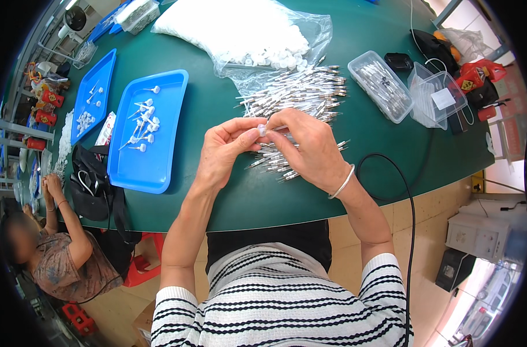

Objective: The person sits at a green workbench and repeatedly picks up small white plastic caps and silver metal rods. They insert the rods into the caps by hand, creating assembled units. The person places the finished assemblies into a blue plastic tray on the table. The process is repetitive and involves handling small parts one by one.

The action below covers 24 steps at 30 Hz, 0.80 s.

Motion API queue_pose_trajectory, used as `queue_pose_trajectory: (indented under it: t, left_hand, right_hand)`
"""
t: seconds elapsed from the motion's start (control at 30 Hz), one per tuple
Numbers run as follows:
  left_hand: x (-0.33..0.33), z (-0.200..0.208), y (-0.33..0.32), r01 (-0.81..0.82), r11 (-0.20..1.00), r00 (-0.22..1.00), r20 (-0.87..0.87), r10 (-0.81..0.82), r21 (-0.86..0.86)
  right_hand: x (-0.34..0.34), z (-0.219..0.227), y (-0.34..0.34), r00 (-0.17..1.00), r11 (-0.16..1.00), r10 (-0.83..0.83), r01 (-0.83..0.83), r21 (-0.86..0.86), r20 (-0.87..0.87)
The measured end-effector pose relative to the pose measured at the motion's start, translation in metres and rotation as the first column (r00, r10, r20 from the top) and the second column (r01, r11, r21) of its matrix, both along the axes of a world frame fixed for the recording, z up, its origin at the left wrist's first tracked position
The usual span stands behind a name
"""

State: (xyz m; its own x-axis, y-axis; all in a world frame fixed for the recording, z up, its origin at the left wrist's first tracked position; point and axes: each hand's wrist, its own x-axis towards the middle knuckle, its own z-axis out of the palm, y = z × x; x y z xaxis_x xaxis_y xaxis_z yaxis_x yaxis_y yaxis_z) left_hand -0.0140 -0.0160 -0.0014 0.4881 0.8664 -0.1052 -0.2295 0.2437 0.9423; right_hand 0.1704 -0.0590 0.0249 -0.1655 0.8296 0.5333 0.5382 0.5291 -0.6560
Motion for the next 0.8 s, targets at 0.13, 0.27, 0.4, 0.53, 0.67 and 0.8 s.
queue_pose_trajectory:
  t: [0.13,0.27,0.4,0.53,0.67,0.8]
  left_hand:
    - [-0.001,-0.001,0.000,-0.014,0.998,0.999,0.047,0.017,-0.061]
    - [-0.002,-0.001,0.000,-0.020,0.994,0.994,0.108,0.032,-0.110]
    - [-0.004,0.000,0.001,-0.063,0.997,0.988,0.139,0.069,-0.044]
    - [0.003,0.007,-0.009,-0.190,0.965,0.981,0.072,0.180,0.178]
    - [0.005,0.008,-0.012,-0.200,0.938,0.980,0.057,0.192,0.281]
    - [0.001,0.006,-0.008,-0.144,0.959,0.989,0.075,0.129,0.244]
  right_hand:
    - [-0.003,0.000,0.000,0.990,0.997,-0.001,-0.011,-0.081,-0.143]
    - [-0.005,-0.009,0.005,0.940,0.992,0.033,-0.073,-0.106,-0.339]
    - [-0.002,-0.005,0.006,0.944,0.982,0.082,-0.132,-0.137,-0.318]
    - [0.002,0.017,0.000,0.973,0.919,-0.003,-0.088,-0.385,-0.231]
    - [0.003,0.009,0.002,0.998,0.912,0.012,-0.034,-0.408,-0.057]
    - [0.000,0.006,0.001,1.000,0.966,0.014,-0.020,-0.258,-0.026]
